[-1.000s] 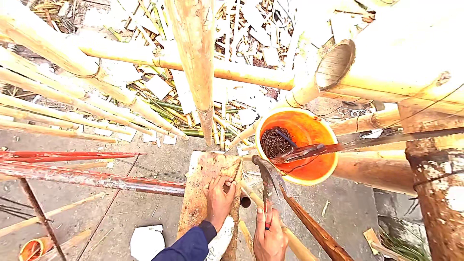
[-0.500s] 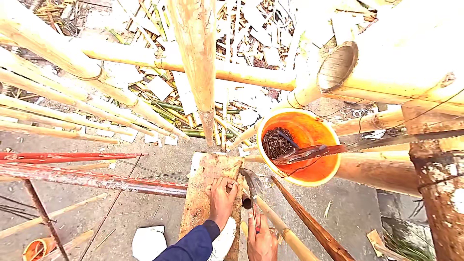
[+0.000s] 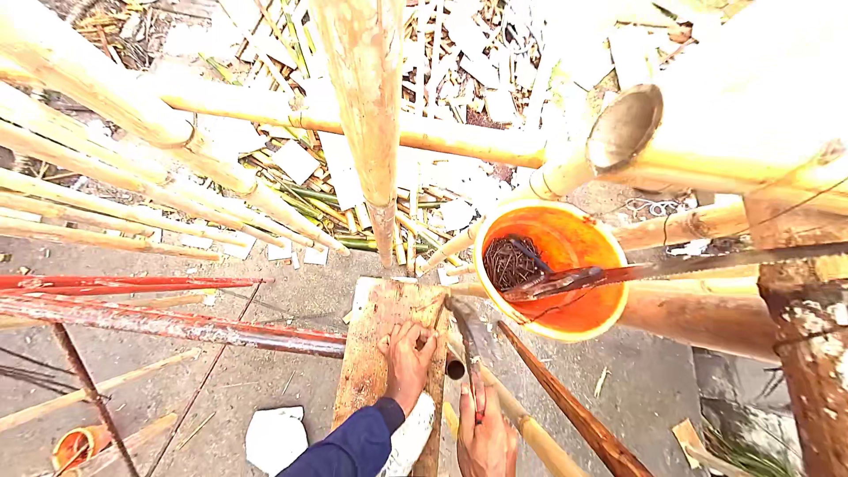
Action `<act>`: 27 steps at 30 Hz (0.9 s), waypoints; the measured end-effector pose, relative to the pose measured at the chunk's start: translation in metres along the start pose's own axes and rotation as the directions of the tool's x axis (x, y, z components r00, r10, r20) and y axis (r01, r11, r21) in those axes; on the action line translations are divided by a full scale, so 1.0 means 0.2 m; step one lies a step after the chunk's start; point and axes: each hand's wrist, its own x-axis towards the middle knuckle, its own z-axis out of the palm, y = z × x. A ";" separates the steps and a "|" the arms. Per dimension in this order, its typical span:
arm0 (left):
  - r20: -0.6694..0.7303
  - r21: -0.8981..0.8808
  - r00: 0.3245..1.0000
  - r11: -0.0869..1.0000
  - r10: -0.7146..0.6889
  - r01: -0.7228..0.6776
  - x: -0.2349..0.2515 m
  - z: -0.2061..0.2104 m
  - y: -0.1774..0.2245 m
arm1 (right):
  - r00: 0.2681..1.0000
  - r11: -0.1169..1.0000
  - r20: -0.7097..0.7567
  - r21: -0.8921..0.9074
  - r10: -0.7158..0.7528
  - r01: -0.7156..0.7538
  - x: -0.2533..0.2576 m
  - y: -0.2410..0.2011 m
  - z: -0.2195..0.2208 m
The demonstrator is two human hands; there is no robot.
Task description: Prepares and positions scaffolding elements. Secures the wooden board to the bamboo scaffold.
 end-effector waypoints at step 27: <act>0.078 0.167 0.987 0.978 -0.139 0.125 0.04 -0.04 0.09 | 0.986 0.983 0.013 0.086 0.164 -0.165 -0.09 -0.01 0.04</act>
